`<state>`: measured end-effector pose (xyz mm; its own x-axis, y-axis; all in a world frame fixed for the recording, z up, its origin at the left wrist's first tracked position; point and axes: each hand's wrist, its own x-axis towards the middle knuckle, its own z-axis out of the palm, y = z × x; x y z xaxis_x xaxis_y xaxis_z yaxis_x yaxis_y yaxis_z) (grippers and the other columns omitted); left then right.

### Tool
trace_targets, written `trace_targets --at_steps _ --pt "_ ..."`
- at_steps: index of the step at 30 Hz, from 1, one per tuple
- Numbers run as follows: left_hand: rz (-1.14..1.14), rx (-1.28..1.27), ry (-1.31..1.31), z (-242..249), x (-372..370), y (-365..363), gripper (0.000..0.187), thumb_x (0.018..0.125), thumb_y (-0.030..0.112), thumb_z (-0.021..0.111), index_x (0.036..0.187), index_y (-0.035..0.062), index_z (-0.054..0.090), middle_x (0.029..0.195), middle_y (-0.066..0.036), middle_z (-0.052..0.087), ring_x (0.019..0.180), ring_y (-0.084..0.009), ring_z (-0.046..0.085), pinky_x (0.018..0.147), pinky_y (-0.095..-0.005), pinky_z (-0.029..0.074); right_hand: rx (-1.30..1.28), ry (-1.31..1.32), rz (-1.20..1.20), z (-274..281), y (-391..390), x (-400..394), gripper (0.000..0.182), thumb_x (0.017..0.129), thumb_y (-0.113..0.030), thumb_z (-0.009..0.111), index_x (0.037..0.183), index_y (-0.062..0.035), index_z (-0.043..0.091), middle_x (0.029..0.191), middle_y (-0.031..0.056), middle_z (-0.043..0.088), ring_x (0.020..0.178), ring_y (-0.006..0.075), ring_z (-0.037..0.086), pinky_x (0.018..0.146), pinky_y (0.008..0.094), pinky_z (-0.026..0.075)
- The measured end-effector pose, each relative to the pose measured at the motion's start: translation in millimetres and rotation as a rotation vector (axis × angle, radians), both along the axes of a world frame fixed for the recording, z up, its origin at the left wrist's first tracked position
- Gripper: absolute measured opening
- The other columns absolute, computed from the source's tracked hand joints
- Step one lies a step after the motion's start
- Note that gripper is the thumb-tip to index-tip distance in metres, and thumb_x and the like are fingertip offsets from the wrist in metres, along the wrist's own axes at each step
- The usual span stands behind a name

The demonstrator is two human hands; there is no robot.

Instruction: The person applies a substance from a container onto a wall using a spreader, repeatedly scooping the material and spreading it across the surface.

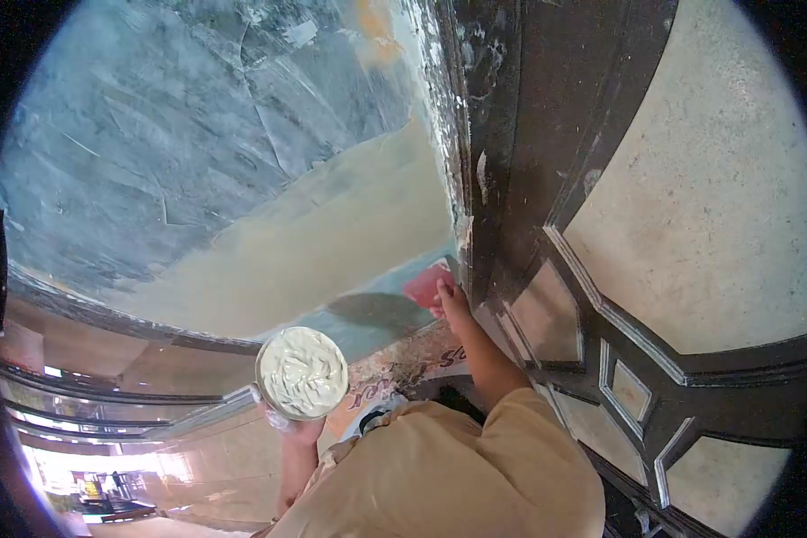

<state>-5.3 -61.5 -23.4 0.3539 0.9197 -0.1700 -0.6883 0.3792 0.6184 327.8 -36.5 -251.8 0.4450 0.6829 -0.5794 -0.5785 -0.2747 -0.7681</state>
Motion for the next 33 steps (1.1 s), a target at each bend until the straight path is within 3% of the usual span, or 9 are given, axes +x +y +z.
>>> trace_targets --at_steps 1,6,9,13,18,23,25,31,33 --pt "-0.010 -0.094 -0.186 2.9 0.1 -0.2 0.083 0.085 0.069 0.043 0.148 0.0162 0.031 0.154 -0.009 0.027 0.140 -0.0324 0.028 0.115 -0.0534 0.020 0.034 0.001 0.051 -0.9 -8.6 -5.1 0.043 0.093 -0.045 0.056 0.113 -0.0081 0.049 0.085 0.0052 0.057 0.059 0.0181 0.062 0.045 0.0284 0.050" --pt "-0.043 -0.096 -0.262 9.5 4.7 3.1 0.080 0.087 0.069 0.040 0.148 0.0175 0.031 0.154 -0.009 0.027 0.140 -0.0329 0.027 0.115 -0.0539 0.020 0.127 -0.017 0.194 46.7 -23.8 -21.8 0.034 0.092 -0.033 0.060 0.114 -0.0096 0.049 0.083 0.0032 0.055 0.057 0.0131 0.057 0.044 0.0253 0.044" --pt "-0.041 -0.126 -0.363 19.7 7.0 5.3 0.081 0.086 0.068 0.041 0.148 0.0162 0.030 0.154 -0.010 0.027 0.139 -0.0345 0.029 0.112 -0.0557 0.025 0.279 -0.025 0.409 96.8 -19.6 -16.1 0.033 0.087 -0.016 0.060 0.118 -0.0088 0.051 0.084 -0.0004 0.055 0.062 0.0060 0.051 0.046 0.0214 0.036" --pt "0.010 -0.118 -0.342 14.9 -1.7 9.7 0.085 0.085 0.071 0.042 0.148 0.0156 0.029 0.154 -0.012 0.027 0.139 -0.0364 0.028 0.113 -0.0571 0.023 0.490 0.021 0.558 188.4 -10.4 -20.3 0.046 0.088 -0.016 0.059 0.132 -0.0053 0.048 0.090 -0.0035 0.057 0.069 0.0030 0.052 0.052 0.0196 0.038" --pt "0.064 -0.047 -0.306 24.6 -11.5 14.3 0.084 0.086 0.070 0.041 0.148 0.0132 0.029 0.151 -0.012 0.031 0.137 -0.0341 0.033 0.112 -0.0525 0.029 0.497 0.003 0.838 266.7 3.2 -71.1 0.040 0.089 -0.015 0.059 0.126 -0.0025 0.052 0.085 -0.0042 0.058 0.068 0.0024 0.052 0.054 0.0207 0.041" --pt "0.109 0.041 -0.287 29.6 -33.1 18.0 0.085 0.086 0.070 0.039 0.147 0.0120 0.030 0.150 -0.013 0.034 0.135 -0.0346 0.036 0.110 -0.0520 0.031 0.496 -0.063 1.068 270.3 22.8 -130.7 0.031 0.089 -0.016 0.060 0.115 -0.0001 0.059 0.080 -0.0045 0.058 0.065 0.0021 0.052 0.055 0.0204 0.041" --pt "0.165 0.099 -0.082 39.4 -39.2 14.8 0.086 0.086 0.072 0.037 0.147 0.0112 0.030 0.149 -0.013 0.036 0.133 -0.0341 0.039 0.109 -0.0511 0.033 0.429 -0.119 1.128 275.5 21.8 -149.8 0.025 0.090 -0.016 0.059 0.109 0.0007 0.062 0.076 -0.0051 0.058 0.062 0.0022 0.050 0.055 0.0195 0.040" --pt "0.192 0.107 -0.188 35.2 -72.9 16.5 0.088 0.085 0.074 0.036 0.147 0.0113 0.031 0.148 -0.013 0.037 0.133 -0.0346 0.039 0.109 -0.0512 0.033 0.433 -0.140 1.015 294.8 18.8 -183.5 0.022 0.090 -0.018 0.058 0.102 -0.0009 0.064 0.069 -0.0063 0.054 0.062 0.0021 0.048 0.054 0.0195 0.039" --pt "0.182 0.076 -0.251 30.8 -82.2 19.6 0.087 0.085 0.073 0.035 0.147 0.0117 0.031 0.148 -0.013 0.037 0.133 -0.0343 0.039 0.109 -0.0513 0.033 0.402 -0.202 1.100 299.3 25.7 -196.0 0.021 0.090 -0.018 0.058 0.101 -0.0014 0.064 0.069 -0.0062 0.054 0.062 0.0023 0.048 0.054 0.0196 0.039"
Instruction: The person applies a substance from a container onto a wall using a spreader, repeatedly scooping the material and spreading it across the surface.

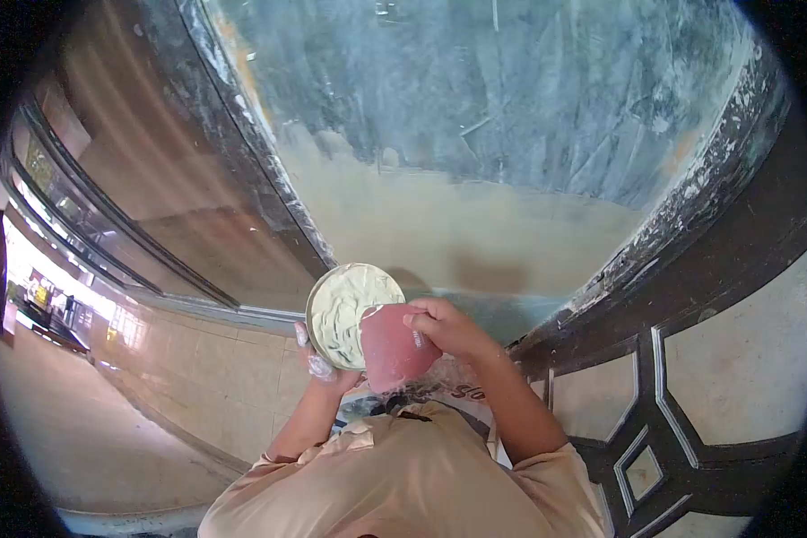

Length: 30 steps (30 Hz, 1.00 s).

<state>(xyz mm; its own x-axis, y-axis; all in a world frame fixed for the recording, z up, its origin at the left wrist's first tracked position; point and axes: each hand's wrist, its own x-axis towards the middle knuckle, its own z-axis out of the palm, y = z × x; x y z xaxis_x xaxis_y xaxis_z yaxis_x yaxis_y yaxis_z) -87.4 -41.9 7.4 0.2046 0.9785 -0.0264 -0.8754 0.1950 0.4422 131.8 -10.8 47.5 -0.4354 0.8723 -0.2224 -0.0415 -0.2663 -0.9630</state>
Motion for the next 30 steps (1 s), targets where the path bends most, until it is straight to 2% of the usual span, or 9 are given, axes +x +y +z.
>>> trace_targets --at_steps 5,7,14,17,24,27,28,29,30 --pt "0.047 0.032 0.078 0.1 -20.3 3.3 0.088 0.085 0.075 0.034 0.147 0.0123 0.030 0.150 -0.011 0.034 0.134 -0.0336 0.037 0.110 -0.0516 0.031 0.012 -0.007 0.071 1.4 3.6 -19.8 0.019 0.090 -0.019 0.056 0.096 -0.0029 0.065 0.068 -0.0052 0.054 0.060 0.0034 0.047 0.054 0.0203 0.037" --pt "0.033 0.055 0.058 -1.9 -28.7 7.5 0.087 0.085 0.074 0.034 0.148 0.0128 0.029 0.151 -0.010 0.033 0.135 -0.0330 0.036 0.111 -0.0516 0.029 0.054 -0.206 0.057 14.7 3.2 -31.8 0.017 0.090 -0.020 0.056 0.092 -0.0042 0.064 0.066 -0.0045 0.053 0.058 0.0033 0.045 0.053 0.0213 0.035" --pt "0.053 -0.044 0.045 6.7 -51.4 14.5 0.087 0.086 0.073 0.034 0.148 0.0129 0.029 0.151 -0.010 0.033 0.136 -0.0331 0.035 0.112 -0.0512 0.028 0.074 -0.187 0.059 13.6 11.7 -45.9 0.017 0.091 -0.020 0.056 0.083 -0.0059 0.061 0.063 -0.0048 0.053 0.057 0.0019 0.044 0.051 0.0227 0.033" --pt "0.019 0.061 -0.016 7.4 -61.3 19.2 0.090 0.083 0.071 0.045 0.148 0.0123 0.027 0.151 -0.010 0.033 0.137 -0.0323 0.034 0.113 -0.0471 0.028 0.101 -0.220 0.095 22.2 12.4 -49.6 0.017 0.092 -0.018 0.057 0.083 -0.0041 0.060 0.064 -0.0035 0.055 0.058 0.0032 0.046 0.051 0.0234 0.035" --pt "-0.013 0.037 -0.227 -0.3 -88.8 31.0 0.081 0.088 0.070 0.029 0.149 0.0158 0.027 0.153 -0.009 0.028 0.139 -0.0341 0.028 0.113 -0.0549 0.023 0.542 -0.534 0.032 60.9 -0.8 -59.0 0.017 0.091 -0.017 0.061 0.090 -0.0006 0.061 0.070 0.0067 0.061 0.063 0.0134 0.056 0.058 0.0296 0.045" --pt "-0.015 -0.092 -0.371 -6.7 -99.4 39.9 0.083 0.087 0.073 0.025 0.149 0.0167 0.027 0.154 -0.009 0.026 0.139 -0.0342 0.028 0.113 -0.0527 0.024 0.693 -0.636 -0.067 63.7 -0.3 -67.3 0.017 0.089 -0.017 0.063 0.092 0.0001 0.061 0.073 0.0107 0.063 0.065 0.0169 0.059 0.061 0.0311 0.046" --pt "-0.072 0.186 -0.258 -9.9 -104.0 38.7 0.074 0.093 0.064 0.024 0.150 0.0159 0.022 0.154 -0.008 0.025 0.141 -0.0298 0.026 0.115 -0.0514 0.019 0.787 -0.706 -0.112 62.3 0.6 -69.8 0.018 0.087 -0.017 0.064 0.093 0.0008 0.061 0.074 0.0122 0.064 0.066 0.0182 0.060 0.062 0.0315 0.047" --pt "-0.084 0.193 -0.261 -8.8 -105.9 38.6 0.074 0.093 0.064 0.024 0.150 0.0159 0.022 0.154 -0.008 0.025 0.141 -0.0298 0.026 0.115 -0.0514 0.019 0.791 -0.712 -0.124 58.3 2.3 -71.3 0.018 0.087 -0.017 0.064 0.093 0.0008 0.061 0.074 0.0122 0.064 0.066 0.0182 0.060 0.062 0.0315 0.047" --pt "-0.096 0.076 -0.512 -7.2 -107.6 39.0 0.080 0.089 0.069 0.024 0.149 0.0176 0.024 0.154 -0.008 0.026 0.139 -0.0324 0.029 0.114 -0.0530 0.022 0.798 -0.720 -0.145 52.3 5.6 -72.4 0.018 0.087 -0.016 0.064 0.093 0.0002 0.061 0.073 0.0120 0.063 0.065 0.0175 0.059 0.061 0.0312 0.046"
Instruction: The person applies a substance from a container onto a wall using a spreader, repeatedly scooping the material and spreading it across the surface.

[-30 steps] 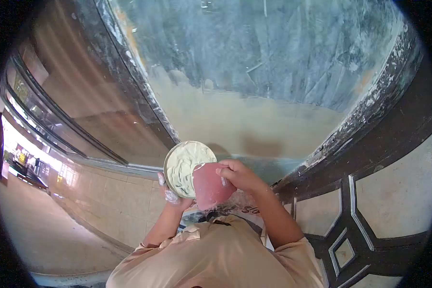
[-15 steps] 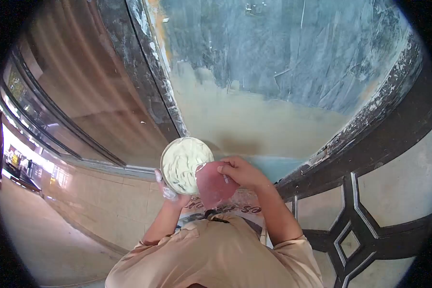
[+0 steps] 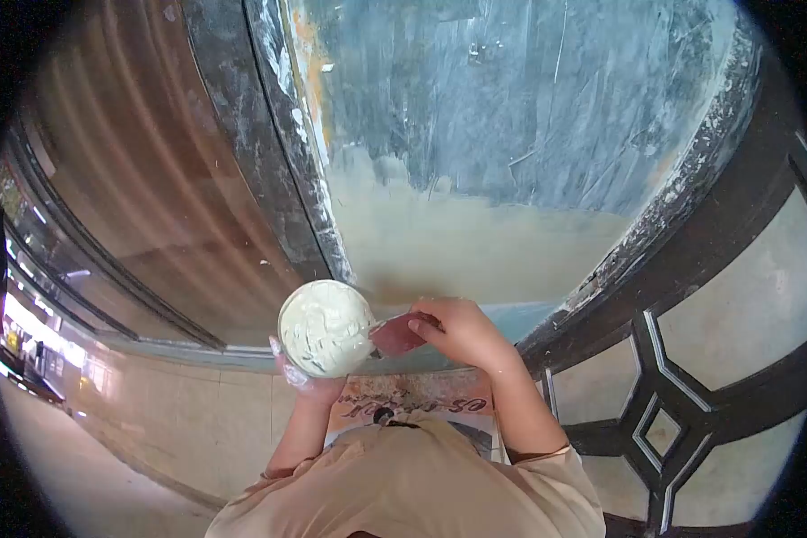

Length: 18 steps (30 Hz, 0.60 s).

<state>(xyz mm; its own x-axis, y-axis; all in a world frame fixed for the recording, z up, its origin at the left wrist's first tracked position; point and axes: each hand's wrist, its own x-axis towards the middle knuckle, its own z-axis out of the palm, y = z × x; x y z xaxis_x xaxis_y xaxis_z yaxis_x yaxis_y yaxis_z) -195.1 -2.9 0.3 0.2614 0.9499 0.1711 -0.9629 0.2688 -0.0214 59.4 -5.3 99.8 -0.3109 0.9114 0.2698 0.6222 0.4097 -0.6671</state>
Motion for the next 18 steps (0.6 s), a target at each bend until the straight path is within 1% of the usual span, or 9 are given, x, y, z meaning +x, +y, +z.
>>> trace_targets --at_steps 1,3,5,9,11,13,14,17,18 --pt "-0.054 -0.123 -0.241 2.3 -2.3 0.6 0.085 0.085 0.075 0.025 0.149 0.0192 0.027 0.154 -0.008 0.026 0.138 -0.0349 0.031 0.112 -0.0546 0.025 0.013 -0.001 -0.017 -4.2 2.9 -1.4 0.018 0.086 -0.016 0.065 0.094 -0.0003 0.061 0.072 0.0118 0.063 0.064 0.0167 0.059 0.060 0.0310 0.046" --pt "-0.075 -0.027 -0.087 5.9 -10.0 2.7 0.085 0.085 0.075 0.023 0.149 0.0203 0.026 0.154 -0.008 0.026 0.137 -0.0355 0.032 0.112 -0.0554 0.026 -0.065 0.034 -0.085 -6.0 6.2 -6.1 0.017 0.086 -0.015 0.065 0.094 -0.0005 0.061 0.071 0.0109 0.061 0.063 0.0156 0.058 0.060 0.0309 0.045" --pt "-0.015 -0.061 0.310 3.5 -17.3 5.5 0.084 0.085 0.076 0.021 0.149 0.0214 0.027 0.154 -0.007 0.027 0.137 -0.0356 0.032 0.111 -0.0565 0.026 -0.141 0.070 -0.154 -10.1 9.1 -9.7 0.017 0.086 -0.015 0.064 0.094 -0.0008 0.060 0.069 0.0101 0.060 0.062 0.0145 0.057 0.059 0.0308 0.045" --pt "-0.021 -0.088 0.366 1.6 -28.6 8.3 0.084 0.085 0.076 0.017 0.148 0.0222 0.028 0.153 -0.006 0.028 0.136 -0.0355 0.033 0.110 -0.0586 0.027 -0.056 0.302 -0.350 -37.3 25.8 -8.6 0.017 0.088 -0.016 0.064 0.095 -0.0020 0.058 0.066 0.0078 0.056 0.057 0.0123 0.052 0.055 0.0304 0.043" --pt "-0.072 -0.087 0.295 -3.9 -34.9 11.7 0.083 0.086 0.075 0.015 0.148 0.0218 0.029 0.152 -0.007 0.029 0.135 -0.0357 0.034 0.109 -0.0586 0.028 -0.057 0.400 -0.411 -44.4 31.3 -9.3 0.016 0.089 -0.015 0.064 0.095 -0.0021 0.056 0.065 0.0053 0.055 0.056 0.0093 0.051 0.053 0.0285 0.042" --pt "-0.093 0.007 0.018 -7.4 -43.2 11.0 0.079 0.089 0.071 0.021 0.148 0.0189 0.028 0.151 -0.008 0.032 0.134 -0.0323 0.037 0.109 -0.0567 0.031 -0.154 0.944 -0.370 -42.3 38.1 -16.9 0.014 0.090 -0.013 0.063 0.095 -0.0024 0.055 0.070 0.0025 0.056 0.055 0.0080 0.051 0.050 0.0254 0.041" --pt "-0.106 0.010 0.020 -7.3 -45.8 12.1 0.079 0.089 0.071 0.021 0.148 0.0189 0.028 0.151 -0.008 0.032 0.134 -0.0323 0.037 0.109 -0.0567 0.031 -0.130 0.901 -0.379 -36.8 39.3 -20.9 0.010 0.092 -0.010 0.059 0.093 -0.0050 0.050 0.073 0.0028 0.058 0.056 0.0095 0.055 0.048 0.0242 0.041" --pt "-0.035 0.245 0.289 -25.1 -55.9 17.2 0.076 0.091 0.067 0.016 0.147 0.0172 0.028 0.150 -0.006 0.033 0.133 -0.0306 0.039 0.109 -0.0549 0.031 -0.015 0.787 -0.478 -20.5 48.2 -34.7 0.011 0.092 -0.011 0.059 0.093 -0.0038 0.051 0.073 0.0029 0.058 0.055 0.0097 0.055 0.048 0.0243 0.042" --pt "0.211 0.274 0.766 -56.3 -63.1 23.4 0.072 0.093 0.064 0.022 0.147 0.0160 0.028 0.149 -0.008 0.033 0.133 -0.0307 0.039 0.109 -0.0540 0.032 0.040 0.753 -0.494 -15.2 52.4 -37.1 0.016 0.091 -0.016 0.063 0.097 -0.0023 0.055 0.079 0.0052 0.061 0.058 0.0099 0.061 0.049 0.0216 0.045"
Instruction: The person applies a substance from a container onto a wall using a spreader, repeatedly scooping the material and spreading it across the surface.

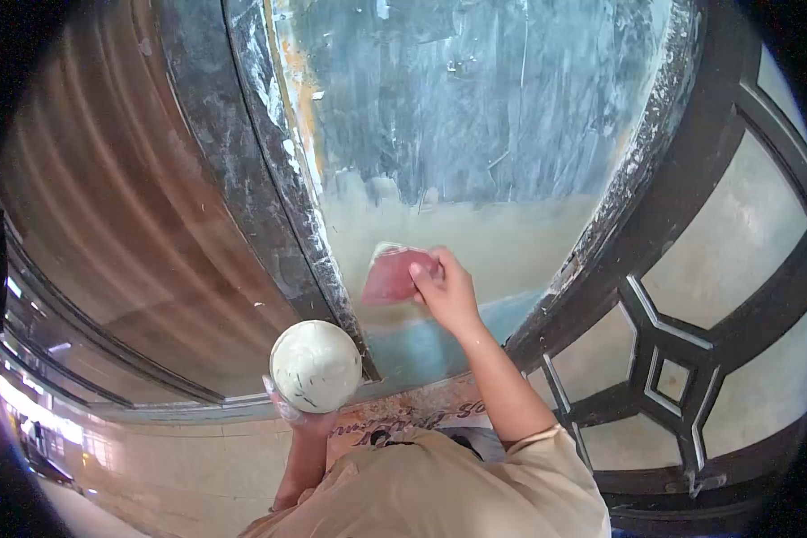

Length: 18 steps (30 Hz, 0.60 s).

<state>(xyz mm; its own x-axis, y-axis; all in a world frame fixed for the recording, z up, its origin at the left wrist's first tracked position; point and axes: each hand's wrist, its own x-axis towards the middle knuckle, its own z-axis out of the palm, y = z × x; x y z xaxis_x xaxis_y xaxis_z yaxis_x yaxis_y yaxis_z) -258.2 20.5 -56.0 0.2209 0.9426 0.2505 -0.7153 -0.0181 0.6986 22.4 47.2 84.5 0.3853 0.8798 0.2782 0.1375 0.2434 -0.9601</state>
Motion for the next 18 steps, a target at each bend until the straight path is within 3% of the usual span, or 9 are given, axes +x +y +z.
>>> trace_targets --at_steps 1,2,3,4,5,7,8,12,18 --pt "0.288 0.089 0.443 -16.7 -6.3 4.9 0.068 0.094 0.060 0.028 0.146 0.0148 0.028 0.148 -0.009 0.034 0.132 -0.0309 0.040 0.109 -0.0532 0.033 0.002 0.005 -0.010 5.8 4.7 -1.6 0.016 0.091 -0.016 0.063 0.097 -0.0023 0.055 0.079 0.0052 0.061 0.058 0.0099 0.061 0.049 0.0216 0.045" --pt "0.278 0.094 0.448 -13.5 -10.2 7.8 0.068 0.094 0.060 0.028 0.146 0.0148 0.028 0.148 -0.009 0.034 0.132 -0.0309 0.040 0.109 -0.0532 0.033 0.015 -0.085 -0.050 11.7 9.5 -2.5 0.017 0.092 -0.017 0.062 0.096 -0.0024 0.055 0.080 0.0059 0.062 0.057 0.0099 0.061 0.049 0.0210 0.045" --pt "0.475 0.462 0.604 -10.3 -13.2 11.2 0.075 0.086 0.040 0.052 0.147 0.0147 0.016 0.147 -0.014 0.033 0.131 -0.0339 0.041 0.109 -0.0563 0.031 0.027 -0.176 -0.091 15.5 12.7 -3.4 0.018 0.092 -0.019 0.062 0.096 -0.0024 0.056 0.081 0.0067 0.064 0.057 0.0099 0.062 0.049 0.0204 0.046" --pt "0.669 0.839 0.744 -7.1 -15.2 13.4 0.100 0.078 0.021 0.075 0.148 0.0145 0.004 0.146 -0.020 0.032 0.130 -0.0368 0.042 0.108 -0.0594 0.030 0.033 -0.176 -0.090 16.8 14.1 -5.0 0.018 0.093 -0.019 0.060 0.099 -0.0036 0.054 0.078 0.0056 0.063 0.055 0.0092 0.061 0.049 0.0195 0.045" --pt "0.659 0.846 0.741 -1.1 -16.3 12.8 0.100 0.078 0.021 0.075 0.148 0.0145 0.004 0.146 -0.020 0.032 0.130 -0.0368 0.042 0.108 -0.0594 0.030 0.034 -0.173 -0.101 13.6 14.1 -6.9 0.018 0.093 -0.019 0.060 0.099 -0.0036 0.054 0.078 0.0056 0.063 0.055 0.0092 0.061 0.049 0.0195 0.045" --pt "0.840 0.886 0.856 11.7 -18.8 8.2 0.087 0.075 0.028 0.077 0.144 0.0114 0.026 0.139 -0.015 0.045 0.127 -0.0338 0.046 0.110 -0.0528 0.028 0.064 0.201 0.043 0.4 15.6 -10.7 0.019 0.094 -0.017 0.059 0.106 -0.0048 0.050 0.075 0.0039 0.061 0.053 0.0090 0.059 0.046 0.0207 0.044" --pt "0.833 0.890 0.853 18.1 -18.7 5.5 0.087 0.075 0.028 0.077 0.144 0.0114 0.026 0.139 -0.015 0.045 0.127 -0.0338 0.046 0.110 -0.0528 0.028 0.029 0.295 0.066 -6.3 13.7 -13.6 0.020 0.096 -0.017 0.055 0.111 -0.0066 0.047 0.074 0.0037 0.059 0.050 0.0098 0.057 0.044 0.0219 0.044" --pt "-0.121 -0.212 -0.351 37.4 -16.4 -4.7 0.073 0.088 0.063 0.043 0.146 0.0201 0.030 0.144 -0.008 0.041 0.130 -0.0319 0.042 0.110 -0.0557 0.028 -0.046 0.595 0.154 -13.4 10.5 -25.0 0.014 0.098 -0.018 0.050 0.108 -0.0084 0.047 0.085 0.0068 0.062 0.060 0.0141 0.064 0.049 0.0229 0.050" --pt "-0.102 -0.217 -0.225 26.3 -24.6 -3.8 0.075 0.088 0.068 0.035 0.146 0.0225 0.030 0.147 -0.006 0.038 0.133 -0.0316 0.039 0.109 -0.0560 0.029 0.092 0.587 0.204 6.5 25.7 -53.9 0.017 0.098 -0.019 0.050 0.110 -0.0080 0.046 0.095 0.0073 0.062 0.067 0.0141 0.066 0.055 0.0236 0.054"
